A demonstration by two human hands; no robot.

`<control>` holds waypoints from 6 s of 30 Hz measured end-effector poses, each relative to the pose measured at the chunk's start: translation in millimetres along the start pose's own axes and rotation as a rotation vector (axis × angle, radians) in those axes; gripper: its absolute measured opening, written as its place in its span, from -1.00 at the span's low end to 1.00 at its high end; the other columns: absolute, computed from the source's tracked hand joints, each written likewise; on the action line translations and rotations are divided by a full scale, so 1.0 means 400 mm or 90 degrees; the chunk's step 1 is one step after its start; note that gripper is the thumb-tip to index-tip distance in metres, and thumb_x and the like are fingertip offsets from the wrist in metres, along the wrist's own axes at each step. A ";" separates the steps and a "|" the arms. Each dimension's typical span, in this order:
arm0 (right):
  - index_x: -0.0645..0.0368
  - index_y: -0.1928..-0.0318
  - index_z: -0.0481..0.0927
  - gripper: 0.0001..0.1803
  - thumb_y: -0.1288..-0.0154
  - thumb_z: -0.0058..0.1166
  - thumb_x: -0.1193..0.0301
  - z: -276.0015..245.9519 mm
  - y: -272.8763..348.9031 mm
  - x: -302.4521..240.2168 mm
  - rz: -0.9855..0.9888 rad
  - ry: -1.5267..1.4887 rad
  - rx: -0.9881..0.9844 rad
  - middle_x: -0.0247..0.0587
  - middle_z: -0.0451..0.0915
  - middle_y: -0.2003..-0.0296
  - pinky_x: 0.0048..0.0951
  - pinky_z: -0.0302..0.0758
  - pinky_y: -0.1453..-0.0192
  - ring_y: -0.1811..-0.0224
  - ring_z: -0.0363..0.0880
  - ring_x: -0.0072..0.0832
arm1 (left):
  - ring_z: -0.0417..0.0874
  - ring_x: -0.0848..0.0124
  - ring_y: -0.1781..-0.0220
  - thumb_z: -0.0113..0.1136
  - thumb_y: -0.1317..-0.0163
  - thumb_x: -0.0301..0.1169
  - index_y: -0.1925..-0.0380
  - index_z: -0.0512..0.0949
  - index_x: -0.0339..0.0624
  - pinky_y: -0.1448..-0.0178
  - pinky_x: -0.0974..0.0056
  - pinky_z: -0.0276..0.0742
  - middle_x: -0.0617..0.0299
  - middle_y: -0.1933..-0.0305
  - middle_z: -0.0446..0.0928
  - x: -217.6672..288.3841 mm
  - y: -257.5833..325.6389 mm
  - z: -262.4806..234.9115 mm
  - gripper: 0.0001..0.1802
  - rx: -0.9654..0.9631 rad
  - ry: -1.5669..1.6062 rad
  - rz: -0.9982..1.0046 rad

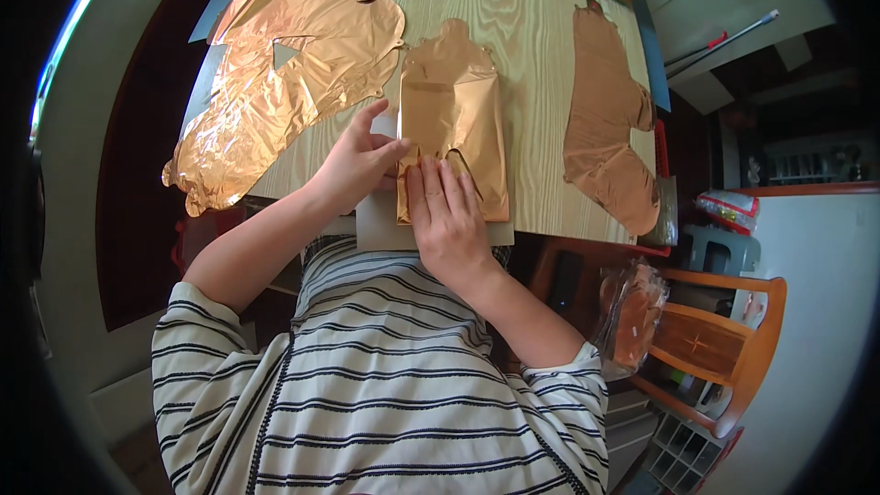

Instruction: Fold rose-gold balloon items and place them into plastic sleeves with instructional card inserts.

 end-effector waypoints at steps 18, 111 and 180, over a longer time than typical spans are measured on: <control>0.53 -0.29 0.42 -0.43 -0.32 -0.04 0.45 0.025 -0.069 -0.004 0.024 0.012 -0.006 0.35 0.47 -0.24 0.16 0.36 -0.36 -0.32 0.43 0.15 | 0.72 0.31 0.23 0.27 -0.27 -0.53 -0.53 0.17 -0.11 0.06 0.19 0.64 0.08 0.09 0.63 0.080 -0.058 -0.048 -0.17 0.042 -0.459 0.256; 0.39 -0.55 0.10 -0.07 -0.42 0.10 0.03 -0.015 0.064 0.053 0.210 -0.103 -0.137 0.21 -0.01 -0.60 0.21 -0.27 -0.67 -0.68 -0.12 0.02 | 0.51 0.05 -0.42 0.51 -0.02 -0.04 -0.14 0.64 -0.08 -0.62 -0.23 0.04 0.09 -0.21 0.56 0.040 0.022 -0.064 -0.33 -0.066 -0.781 0.654; 0.39 -0.09 0.61 -0.57 -0.35 -0.03 0.34 -0.015 -0.031 -0.029 -0.087 -0.029 -0.016 0.18 0.61 -0.05 0.15 0.30 -0.50 -0.18 0.57 0.01 | 0.53 0.20 -0.32 0.40 -0.19 -0.16 0.14 0.69 -0.04 -0.63 -0.19 0.07 0.29 -0.01 0.65 0.095 -0.155 -0.091 -0.69 0.029 -0.826 0.776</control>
Point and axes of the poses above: each hand's wrist, its own y-axis away from the middle knuckle, its own z-axis out of the palm, x = y × z, the point moved 4 cm from there along -y, towards the middle knuckle
